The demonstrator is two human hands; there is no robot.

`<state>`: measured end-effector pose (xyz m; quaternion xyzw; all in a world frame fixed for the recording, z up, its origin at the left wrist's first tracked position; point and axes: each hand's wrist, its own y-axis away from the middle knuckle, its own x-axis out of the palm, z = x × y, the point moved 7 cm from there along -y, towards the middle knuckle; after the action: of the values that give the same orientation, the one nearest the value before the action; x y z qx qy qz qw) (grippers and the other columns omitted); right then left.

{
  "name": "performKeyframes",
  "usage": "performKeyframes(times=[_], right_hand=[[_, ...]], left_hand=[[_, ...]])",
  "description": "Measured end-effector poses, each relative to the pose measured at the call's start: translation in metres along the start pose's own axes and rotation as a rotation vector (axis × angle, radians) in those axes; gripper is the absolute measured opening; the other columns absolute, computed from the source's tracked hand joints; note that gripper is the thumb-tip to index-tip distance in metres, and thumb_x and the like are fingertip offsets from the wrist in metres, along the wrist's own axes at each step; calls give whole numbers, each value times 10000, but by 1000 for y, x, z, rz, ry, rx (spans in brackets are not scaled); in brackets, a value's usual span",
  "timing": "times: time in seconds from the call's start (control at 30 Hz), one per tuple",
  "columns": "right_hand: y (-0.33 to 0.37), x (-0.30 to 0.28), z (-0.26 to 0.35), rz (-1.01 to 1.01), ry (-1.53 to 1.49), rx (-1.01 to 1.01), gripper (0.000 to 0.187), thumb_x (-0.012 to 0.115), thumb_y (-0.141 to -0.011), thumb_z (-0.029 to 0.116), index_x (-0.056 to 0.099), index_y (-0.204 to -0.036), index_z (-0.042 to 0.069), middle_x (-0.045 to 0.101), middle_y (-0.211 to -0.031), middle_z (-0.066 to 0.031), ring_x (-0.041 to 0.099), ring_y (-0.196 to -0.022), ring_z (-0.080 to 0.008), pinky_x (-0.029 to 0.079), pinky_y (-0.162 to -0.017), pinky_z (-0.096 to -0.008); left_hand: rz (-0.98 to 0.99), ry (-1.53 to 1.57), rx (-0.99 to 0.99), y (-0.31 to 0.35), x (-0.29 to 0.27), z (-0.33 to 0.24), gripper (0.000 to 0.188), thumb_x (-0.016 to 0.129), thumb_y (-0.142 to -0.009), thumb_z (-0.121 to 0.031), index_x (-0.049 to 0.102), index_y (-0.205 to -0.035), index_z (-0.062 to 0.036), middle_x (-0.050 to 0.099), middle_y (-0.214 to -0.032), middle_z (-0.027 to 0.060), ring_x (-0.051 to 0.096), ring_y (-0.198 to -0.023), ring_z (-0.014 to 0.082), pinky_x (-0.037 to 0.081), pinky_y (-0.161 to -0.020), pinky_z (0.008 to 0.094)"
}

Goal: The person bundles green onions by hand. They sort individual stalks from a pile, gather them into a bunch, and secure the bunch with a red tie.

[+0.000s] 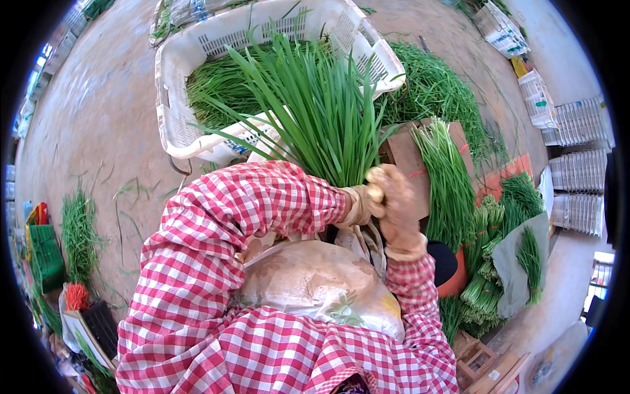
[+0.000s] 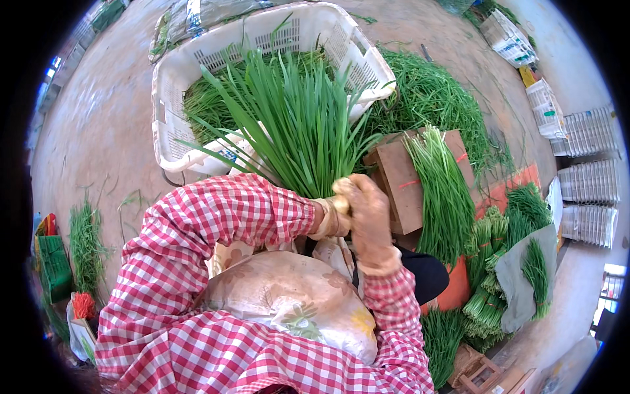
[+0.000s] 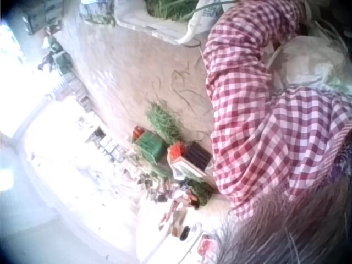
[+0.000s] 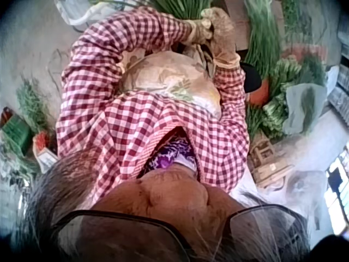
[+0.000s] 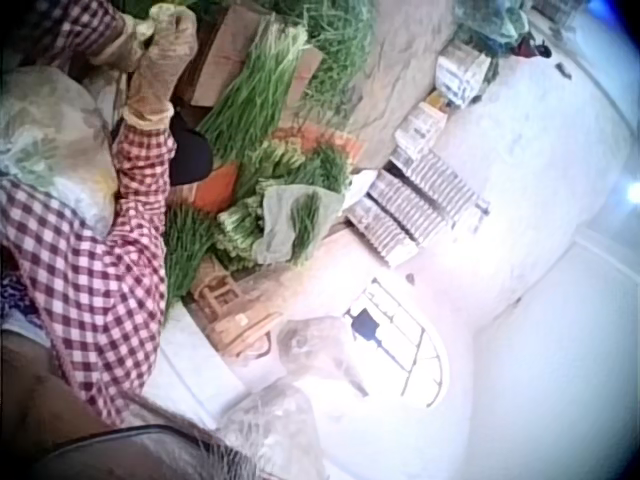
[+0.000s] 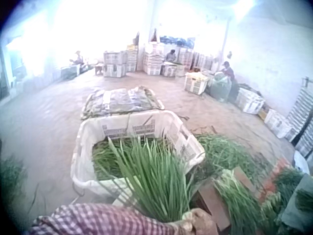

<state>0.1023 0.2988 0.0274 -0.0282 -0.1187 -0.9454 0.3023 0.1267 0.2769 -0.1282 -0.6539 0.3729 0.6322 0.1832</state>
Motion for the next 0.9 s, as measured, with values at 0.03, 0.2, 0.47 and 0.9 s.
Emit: performKeyframes(times=[0.03, 0.2, 0.47, 0.9], right_hand=[[10, -6, 9, 66, 94, 61, 214, 553, -899, 237, 577, -953, 31, 586, -719, -18, 511, -558, -27, 350, -418, -175], [28, -66, 59, -467, 1749, -581, 364, 580, -888, 303, 592, -1076, -8, 670, -834, -71, 639, -737, -139, 500, -648, -280], [2, 69, 54, 151, 1013, -618, 260, 678, -773, 135, 661, -1033, 133, 608, -794, -76, 574, -653, -197, 476, -632, -306], [4, 41, -14, 201, -13, 197, 194, 632, -829, 188, 659, -908, 13, 611, -715, -116, 599, -667, -252, 473, -650, -328]], left_hand=[[13, -27, 7, 7, -3, 2, 214, 631, -736, -167, 702, -935, -204, 675, -921, 15, 651, -834, 211, 527, -726, 320], [252, -26, 71, 35, -50, -14, 160, 643, -709, -153, 725, -843, -187, 680, -784, -24, 658, -742, 221, 513, -592, 327], [165, 94, -123, -3, 32, 4, 133, 665, -711, -239, 738, -820, -263, 664, -779, -53, 636, -726, 197, 507, -540, 360], [171, -22, -55, 38, -31, -3, 144, 650, -687, -202, 732, -805, -199, 676, -734, -18, 653, -704, 214, 494, -537, 356]])
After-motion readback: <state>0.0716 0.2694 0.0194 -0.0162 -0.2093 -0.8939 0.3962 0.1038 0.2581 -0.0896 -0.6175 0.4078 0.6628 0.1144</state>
